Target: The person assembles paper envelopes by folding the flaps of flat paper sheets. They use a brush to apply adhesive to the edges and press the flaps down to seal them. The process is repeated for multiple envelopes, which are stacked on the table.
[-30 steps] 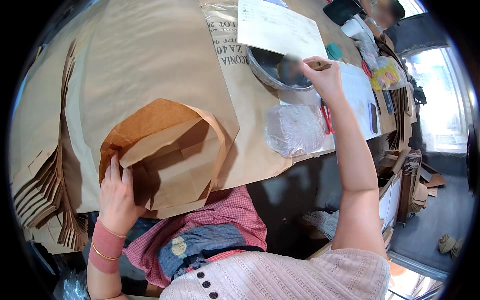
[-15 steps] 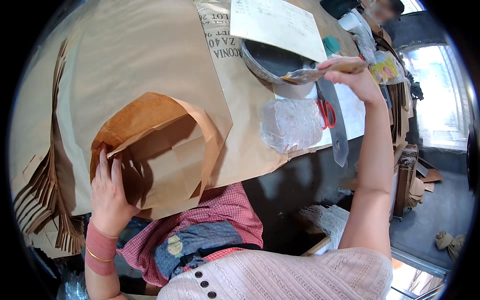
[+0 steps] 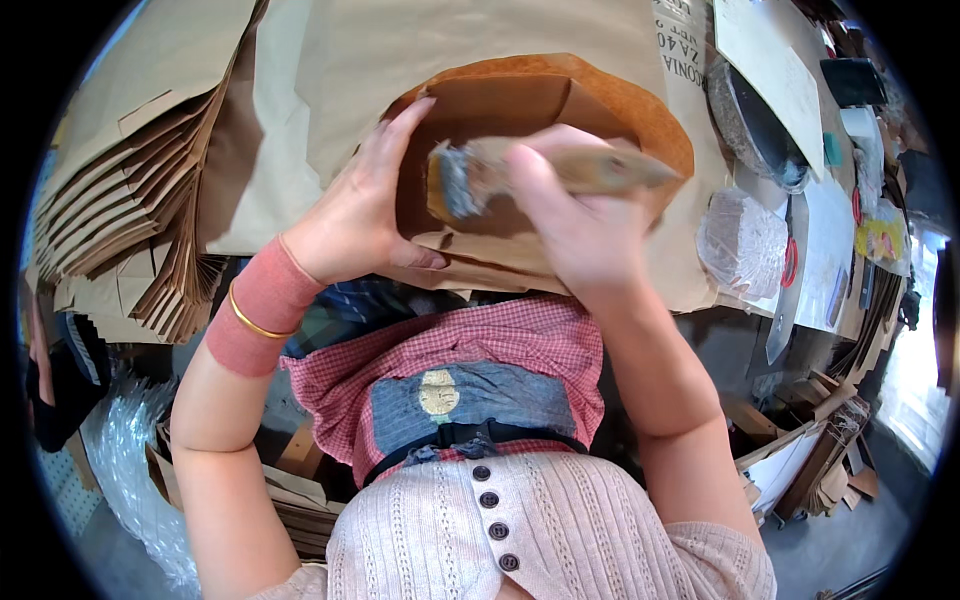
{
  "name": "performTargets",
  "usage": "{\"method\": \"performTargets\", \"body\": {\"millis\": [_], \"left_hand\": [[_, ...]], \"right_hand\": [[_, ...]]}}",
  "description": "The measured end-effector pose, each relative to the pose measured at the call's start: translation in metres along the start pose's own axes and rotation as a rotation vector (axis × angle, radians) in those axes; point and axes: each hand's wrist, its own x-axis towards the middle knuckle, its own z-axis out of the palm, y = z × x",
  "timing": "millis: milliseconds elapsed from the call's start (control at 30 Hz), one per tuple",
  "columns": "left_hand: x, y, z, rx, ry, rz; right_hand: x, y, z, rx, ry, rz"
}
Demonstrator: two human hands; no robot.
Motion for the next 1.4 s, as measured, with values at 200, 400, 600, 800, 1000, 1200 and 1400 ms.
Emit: {"method": "performTargets", "body": {"millis": [200,400,600,800,1000,1200,1400], "left_hand": [[0.006,0.005,0.018,-0.015,0.070,0.013],[0.001,0.004,0.018,0.090,0.082,0.017],[0.003,0.001,0.018,0.147,0.102,0.039],[-0.001,0.002,0.001,0.363,-0.165,-0.013],[-0.005,0.012,-0.003,0.457,-0.147,0.035],[-0.009,0.007,0.002,0.461,-0.133,0.058],[0.005,0.009,-0.001,0.299,-0.135,-0.095]], "right_hand": [[0.021,0.035,0.029,-0.024,-0.046,0.155],[0.007,-0.003,-0.039,-0.215,0.082,-0.101],[0.006,0.022,-0.078,-0.743,-0.040,-0.177],[-0.004,-0.031,-0.112,-0.347,0.013,-0.176],[0.038,-0.001,-0.065,-0.575,-0.688,-0.563],[0.052,0.010,-0.049,-0.597,-0.710,-0.551],[0.035,-0.013,-0.088,-0.619,-0.207,-0.184]]}}
